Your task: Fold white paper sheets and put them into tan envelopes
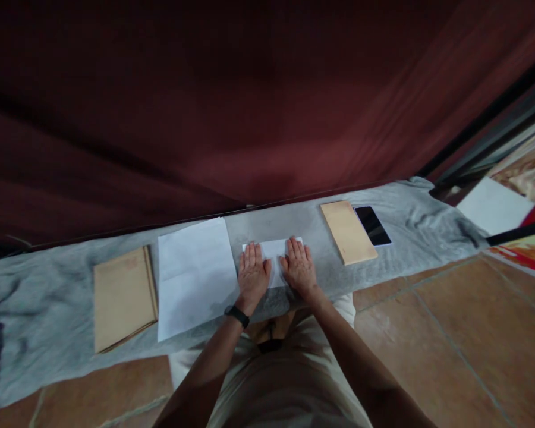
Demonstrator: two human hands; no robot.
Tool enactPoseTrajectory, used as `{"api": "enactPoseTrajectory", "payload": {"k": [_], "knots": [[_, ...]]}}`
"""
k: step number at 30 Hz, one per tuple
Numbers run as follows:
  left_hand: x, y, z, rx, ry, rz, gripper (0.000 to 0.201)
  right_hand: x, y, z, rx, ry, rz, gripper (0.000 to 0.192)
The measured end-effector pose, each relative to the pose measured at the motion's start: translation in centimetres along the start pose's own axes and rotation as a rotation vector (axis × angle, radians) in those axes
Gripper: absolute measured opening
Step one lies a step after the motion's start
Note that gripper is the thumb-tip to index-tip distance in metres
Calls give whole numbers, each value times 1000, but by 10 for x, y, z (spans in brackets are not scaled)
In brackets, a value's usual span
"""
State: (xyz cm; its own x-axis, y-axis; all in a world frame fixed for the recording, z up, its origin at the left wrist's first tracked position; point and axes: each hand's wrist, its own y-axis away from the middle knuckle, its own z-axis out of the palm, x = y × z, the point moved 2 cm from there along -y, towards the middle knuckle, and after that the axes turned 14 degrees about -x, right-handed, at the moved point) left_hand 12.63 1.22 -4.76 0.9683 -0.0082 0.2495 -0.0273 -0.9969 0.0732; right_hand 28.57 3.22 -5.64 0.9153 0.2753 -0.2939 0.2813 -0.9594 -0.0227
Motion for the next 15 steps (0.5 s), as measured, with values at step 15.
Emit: {"api": "enactPoseTrajectory", "payload": {"k": [15], "knots": [[2,4,1,61,20,-29,65,46,22,-15,99,41,51,60]]}}
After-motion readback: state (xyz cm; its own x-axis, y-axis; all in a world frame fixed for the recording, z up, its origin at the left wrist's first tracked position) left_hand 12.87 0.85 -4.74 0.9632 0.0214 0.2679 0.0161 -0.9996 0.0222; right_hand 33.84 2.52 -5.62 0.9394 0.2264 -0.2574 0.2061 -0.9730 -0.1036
